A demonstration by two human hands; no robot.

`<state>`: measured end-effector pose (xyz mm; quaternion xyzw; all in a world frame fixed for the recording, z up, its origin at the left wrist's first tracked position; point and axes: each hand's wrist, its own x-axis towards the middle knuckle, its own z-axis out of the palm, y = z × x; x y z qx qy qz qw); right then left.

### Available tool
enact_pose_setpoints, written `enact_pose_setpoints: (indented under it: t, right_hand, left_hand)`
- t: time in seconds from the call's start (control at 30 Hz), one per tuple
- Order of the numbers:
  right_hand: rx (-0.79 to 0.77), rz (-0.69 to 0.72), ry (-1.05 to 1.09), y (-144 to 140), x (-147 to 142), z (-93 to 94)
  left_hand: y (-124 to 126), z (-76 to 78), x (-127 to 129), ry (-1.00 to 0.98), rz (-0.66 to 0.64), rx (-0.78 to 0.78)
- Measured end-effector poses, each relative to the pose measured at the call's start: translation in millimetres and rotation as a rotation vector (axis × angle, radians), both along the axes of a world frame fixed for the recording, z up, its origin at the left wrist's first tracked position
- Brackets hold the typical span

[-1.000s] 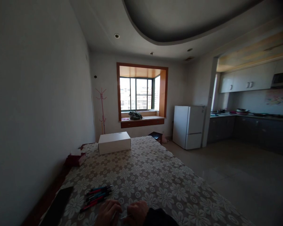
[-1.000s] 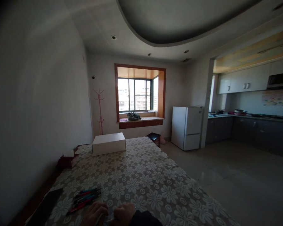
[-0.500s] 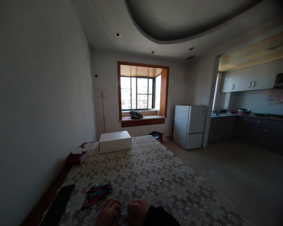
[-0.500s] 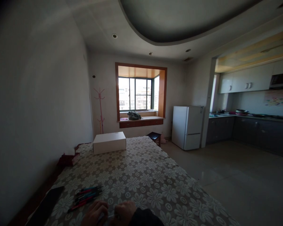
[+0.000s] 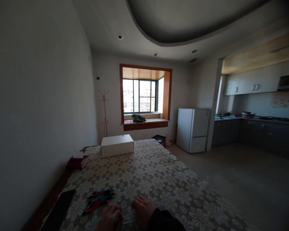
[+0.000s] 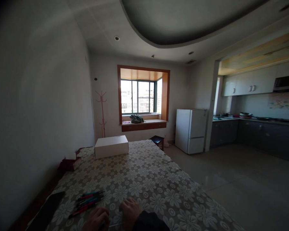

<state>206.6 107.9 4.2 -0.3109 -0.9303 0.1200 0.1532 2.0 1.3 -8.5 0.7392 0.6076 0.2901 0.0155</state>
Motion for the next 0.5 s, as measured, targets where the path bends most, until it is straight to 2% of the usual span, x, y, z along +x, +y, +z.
enact_pose_setpoints:
  t: [0.13, 0.33, 0.5]
  right_hand:
    - [0.015, 0.056, -0.005, 1.1, -3.6, -7.0]
    - [0.026, 0.054, -0.028, 5.4, -4.8, -11.1]
    - [0.082, 0.084, -0.054, 15.5, -5.2, -25.3]
  left_hand:
    - [-0.4, -0.9, 0.5, 0.029, -0.004, -0.014]
    - [-4.5, 6.7, 2.8, 0.018, 0.007, -0.029]
    - [-4.5, 11.5, 2.1, 0.021, 0.014, -0.075]
